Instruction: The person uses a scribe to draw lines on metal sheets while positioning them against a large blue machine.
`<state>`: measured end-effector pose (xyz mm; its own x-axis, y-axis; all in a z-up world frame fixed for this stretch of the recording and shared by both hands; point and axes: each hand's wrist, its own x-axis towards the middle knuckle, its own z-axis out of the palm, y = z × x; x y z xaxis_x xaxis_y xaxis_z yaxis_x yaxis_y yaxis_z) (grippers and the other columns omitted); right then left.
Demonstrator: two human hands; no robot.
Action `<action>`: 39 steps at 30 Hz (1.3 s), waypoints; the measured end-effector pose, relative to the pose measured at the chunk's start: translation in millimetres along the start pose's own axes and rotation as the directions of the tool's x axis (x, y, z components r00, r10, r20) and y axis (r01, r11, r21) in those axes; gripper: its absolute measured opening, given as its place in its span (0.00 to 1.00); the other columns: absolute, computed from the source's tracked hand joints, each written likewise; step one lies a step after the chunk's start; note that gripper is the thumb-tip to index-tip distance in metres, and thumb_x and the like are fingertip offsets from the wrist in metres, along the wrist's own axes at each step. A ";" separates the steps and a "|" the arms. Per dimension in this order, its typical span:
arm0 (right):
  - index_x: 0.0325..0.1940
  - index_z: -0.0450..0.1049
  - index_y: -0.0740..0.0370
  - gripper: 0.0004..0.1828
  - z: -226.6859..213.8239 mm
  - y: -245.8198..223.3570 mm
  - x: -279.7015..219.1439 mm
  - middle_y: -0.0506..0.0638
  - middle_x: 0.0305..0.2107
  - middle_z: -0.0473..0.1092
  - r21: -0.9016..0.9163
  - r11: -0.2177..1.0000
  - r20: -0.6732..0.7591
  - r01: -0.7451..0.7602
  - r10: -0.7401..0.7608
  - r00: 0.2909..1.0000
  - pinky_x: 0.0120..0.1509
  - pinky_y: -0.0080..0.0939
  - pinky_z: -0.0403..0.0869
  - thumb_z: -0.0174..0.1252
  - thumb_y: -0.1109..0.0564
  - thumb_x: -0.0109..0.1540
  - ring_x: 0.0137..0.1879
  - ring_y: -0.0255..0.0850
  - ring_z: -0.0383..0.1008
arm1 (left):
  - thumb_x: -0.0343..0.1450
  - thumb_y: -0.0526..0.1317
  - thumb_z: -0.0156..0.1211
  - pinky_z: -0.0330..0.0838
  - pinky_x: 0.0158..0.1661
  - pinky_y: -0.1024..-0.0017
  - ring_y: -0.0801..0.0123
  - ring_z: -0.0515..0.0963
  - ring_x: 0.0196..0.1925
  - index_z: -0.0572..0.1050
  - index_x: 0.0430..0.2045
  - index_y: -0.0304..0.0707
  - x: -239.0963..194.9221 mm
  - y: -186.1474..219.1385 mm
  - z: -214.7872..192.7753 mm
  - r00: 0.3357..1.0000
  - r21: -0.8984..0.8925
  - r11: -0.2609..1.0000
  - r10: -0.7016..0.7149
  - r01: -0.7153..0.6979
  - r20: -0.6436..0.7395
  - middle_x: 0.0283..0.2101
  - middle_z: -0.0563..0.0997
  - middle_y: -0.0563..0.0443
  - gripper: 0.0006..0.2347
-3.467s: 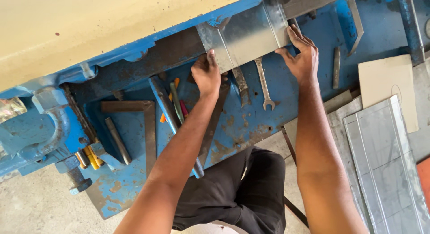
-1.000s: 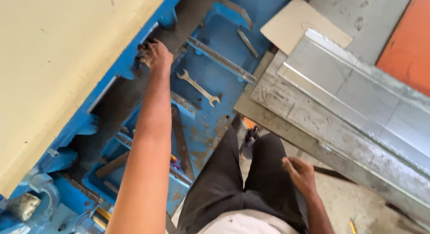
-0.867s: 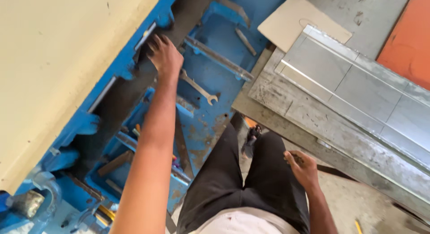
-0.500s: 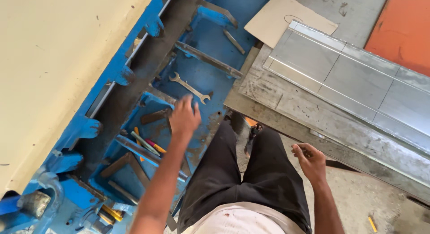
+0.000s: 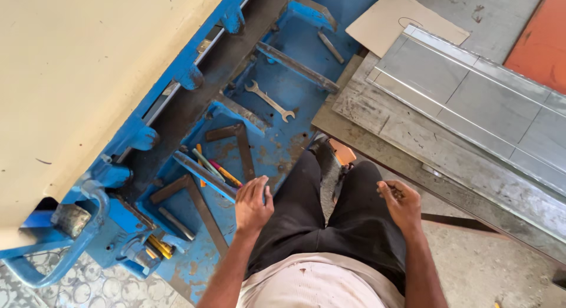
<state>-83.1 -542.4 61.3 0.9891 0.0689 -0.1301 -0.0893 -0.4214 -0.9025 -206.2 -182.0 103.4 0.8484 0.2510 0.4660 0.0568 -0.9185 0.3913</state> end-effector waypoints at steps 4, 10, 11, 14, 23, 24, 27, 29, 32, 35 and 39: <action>0.45 0.81 0.65 0.12 -6.3 3.7 3.7 0.49 0.32 0.78 0.098 0.995 -0.036 0.030 -0.026 0.999 0.42 0.32 0.73 0.65 0.54 0.65 0.37 0.31 0.76 | 0.69 0.33 0.61 0.73 0.51 0.59 0.54 0.83 0.49 0.77 0.45 0.35 7.6 12.3 -3.3 0.998 -0.055 0.997 0.054 -0.053 0.018 0.45 0.83 0.44 0.11; 0.47 0.80 0.59 0.11 -56.0 1.6 50.8 0.53 0.37 0.78 -0.227 0.951 -0.357 0.210 -0.282 0.890 0.42 0.41 0.74 0.70 0.57 0.61 0.40 0.44 0.80 | 0.72 0.32 0.60 0.75 0.54 0.59 0.50 0.81 0.53 0.75 0.49 0.33 45.5 65.7 33.8 0.989 -0.308 0.948 0.109 -0.074 0.096 0.51 0.82 0.40 0.12; 0.50 0.78 0.59 0.13 -61.9 -1.5 66.3 0.54 0.40 0.76 -0.279 0.902 -0.369 0.330 -0.418 0.830 0.48 0.41 0.76 0.70 0.58 0.63 0.44 0.46 0.79 | 0.72 0.32 0.59 0.75 0.54 0.60 0.49 0.81 0.54 0.74 0.49 0.32 53.7 74.1 41.2 0.987 -0.346 0.936 0.113 -0.068 0.112 0.52 0.81 0.39 0.12; 0.55 0.78 0.57 0.20 -77.5 -7.6 108.7 0.55 0.49 0.74 -0.458 0.853 -0.384 0.251 -0.445 0.809 0.58 0.49 0.71 0.71 0.53 0.60 0.55 0.49 0.73 | 0.71 0.34 0.62 0.73 0.55 0.58 0.46 0.80 0.56 0.74 0.50 0.32 87.4 111.6 81.9 0.969 -0.431 0.897 0.186 -0.099 0.165 0.53 0.81 0.37 0.14; 0.57 0.76 0.57 0.21 -81.7 43.5 149.8 0.55 0.57 0.71 -0.780 0.626 -0.378 -0.018 -0.448 0.810 0.69 0.58 0.59 0.60 0.45 0.64 0.63 0.50 0.67 | 0.71 0.51 0.60 0.70 0.53 0.49 0.43 0.75 0.59 0.67 0.61 0.29 242.8 174.7 283.8 0.869 -0.097 0.955 0.296 -0.281 0.398 0.59 0.75 0.35 0.28; 0.57 0.76 0.57 0.21 -81.6 45.9 150.7 0.54 0.57 0.71 -0.756 0.655 -0.393 -0.017 -0.433 0.811 0.69 0.58 0.60 0.60 0.46 0.64 0.63 0.50 0.67 | 0.71 0.52 0.59 0.69 0.54 0.49 0.44 0.74 0.60 0.66 0.62 0.30 262.2 178.0 302.7 0.865 -0.058 0.973 0.227 -0.225 0.448 0.60 0.74 0.36 0.28; 0.57 0.75 0.58 0.22 -81.8 48.2 151.2 0.55 0.57 0.71 -0.735 0.678 -0.411 -0.017 -0.426 0.806 0.69 0.59 0.60 0.59 0.46 0.63 0.63 0.51 0.67 | 0.71 0.54 0.57 0.66 0.55 0.43 0.45 0.70 0.64 0.64 0.63 0.32 313.6 185.7 348.0 0.873 0.118 0.986 0.044 -0.116 0.485 0.63 0.71 0.39 0.30; 0.59 0.74 0.58 0.23 -80.2 46.4 151.5 0.56 0.57 0.70 -0.757 0.653 -0.405 -0.034 -0.428 0.808 0.69 0.59 0.60 0.59 0.46 0.63 0.63 0.51 0.67 | 0.71 0.56 0.56 0.65 0.57 0.41 0.45 0.69 0.66 0.66 0.61 0.32 331.1 188.9 369.9 0.884 0.233 0.972 -0.075 -0.039 0.461 0.65 0.69 0.39 0.29; 0.61 0.72 0.58 0.25 -85.8 38.6 158.3 0.57 0.58 0.68 -0.787 0.614 -0.414 -0.068 -0.443 0.795 0.68 0.60 0.60 0.59 0.46 0.63 0.64 0.51 0.67 | 0.74 0.57 0.55 0.65 0.61 0.47 0.46 0.69 0.67 0.71 0.58 0.34 347.9 196.3 401.3 0.829 0.278 0.954 -0.245 0.113 0.502 0.65 0.69 0.37 0.26; 0.65 0.70 0.55 0.26 -86.7 31.5 147.6 0.56 0.61 0.66 -0.770 0.636 -0.440 -0.049 -0.475 0.762 0.69 0.59 0.59 0.59 0.46 0.64 0.67 0.50 0.65 | 0.72 0.59 0.59 0.68 0.58 0.51 0.46 0.72 0.63 0.73 0.54 0.28 352.1 179.3 437.7 0.837 0.251 0.952 -0.277 0.173 0.472 0.60 0.73 0.34 0.29; 0.67 0.68 0.53 0.29 -84.7 22.0 142.4 0.54 0.64 0.64 -0.798 0.602 -0.413 -0.015 -0.529 0.741 0.69 0.60 0.58 0.59 0.44 0.64 0.69 0.48 0.64 | 0.67 0.59 0.64 0.74 0.51 0.55 0.46 0.81 0.53 0.78 0.43 0.25 388.2 130.7 469.6 0.771 0.096 0.947 -0.306 0.306 0.558 0.46 0.82 0.31 0.28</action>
<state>65.7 -618.5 57.7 0.8286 -0.0993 0.5510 0.0248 -0.9766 -0.2134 377.8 -348.1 -37.2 0.9307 0.3042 -0.2033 0.3642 -0.8225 0.4368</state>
